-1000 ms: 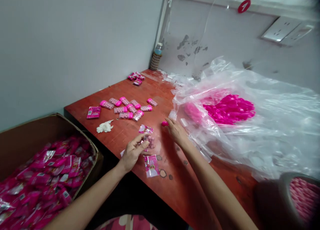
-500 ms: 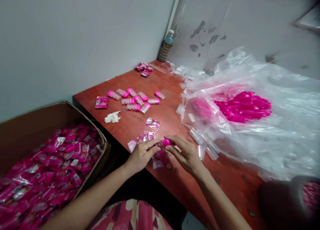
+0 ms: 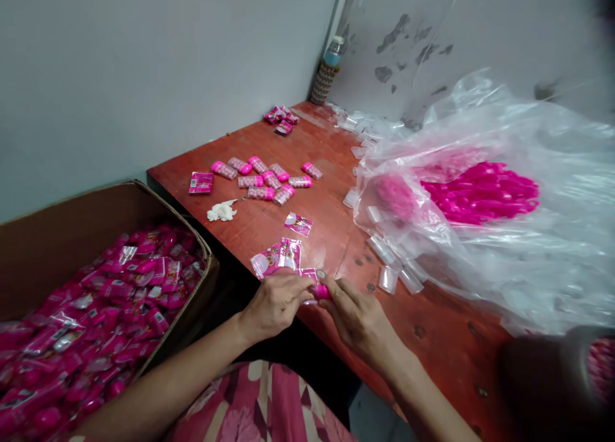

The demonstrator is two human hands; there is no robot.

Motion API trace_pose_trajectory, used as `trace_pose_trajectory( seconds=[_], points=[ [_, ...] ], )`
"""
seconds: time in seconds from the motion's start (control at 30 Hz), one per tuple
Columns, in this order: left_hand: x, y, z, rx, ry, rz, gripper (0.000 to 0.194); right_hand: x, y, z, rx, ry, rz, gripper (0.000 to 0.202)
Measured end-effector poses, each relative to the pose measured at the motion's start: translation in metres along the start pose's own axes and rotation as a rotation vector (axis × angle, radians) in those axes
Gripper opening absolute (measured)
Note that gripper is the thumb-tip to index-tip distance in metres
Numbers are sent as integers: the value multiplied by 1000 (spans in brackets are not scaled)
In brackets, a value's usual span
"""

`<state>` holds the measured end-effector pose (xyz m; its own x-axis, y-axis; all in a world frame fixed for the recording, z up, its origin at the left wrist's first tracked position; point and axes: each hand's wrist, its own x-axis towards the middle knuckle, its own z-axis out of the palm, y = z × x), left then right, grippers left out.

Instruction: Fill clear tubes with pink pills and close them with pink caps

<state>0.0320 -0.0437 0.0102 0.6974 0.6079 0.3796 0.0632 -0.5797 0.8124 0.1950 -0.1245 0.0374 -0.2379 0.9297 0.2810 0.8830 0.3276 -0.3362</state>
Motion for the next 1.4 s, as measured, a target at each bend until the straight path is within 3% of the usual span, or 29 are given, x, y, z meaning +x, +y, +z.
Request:
trace_pose_trajectory(
  seconds=[0.13,0.23,0.37,0.5,0.63,0.73,0.83,0.9,1.1,1.27,1.33,1.4],
  points=[
    [-1,2,-4,29,-14,-2,23,2,2,2,62,17,-8,34],
    [2,-1,-2,-16,-40,-86,23,6,5,4,240,27,12,30],
    [10,-5,9,-213,-39,-272,31,9,10,8,519,49,306,27],
    [7,-9,11,-89,26,-244,42,6,35,6,726,70,596,33],
    [-8,-13,2,292,114,-89,29,-5,75,3,438,44,625,34],
    [-15,-13,6,533,43,-29,25,-12,92,5,150,11,573,33],
    [-14,-11,19,665,1,-17,30,-17,84,8,-54,116,545,37],
    [-12,-12,26,692,0,-21,28,-19,67,10,-49,200,564,38],
    [-18,-20,32,639,72,33,20,-17,15,17,297,208,623,31],
    [-18,-13,26,529,131,104,28,-1,4,28,799,202,706,36],
    [-16,-8,21,407,151,59,34,4,6,31,960,286,726,36],
    [-13,-3,15,202,181,-93,41,6,8,32,1058,340,738,36]
  ],
)
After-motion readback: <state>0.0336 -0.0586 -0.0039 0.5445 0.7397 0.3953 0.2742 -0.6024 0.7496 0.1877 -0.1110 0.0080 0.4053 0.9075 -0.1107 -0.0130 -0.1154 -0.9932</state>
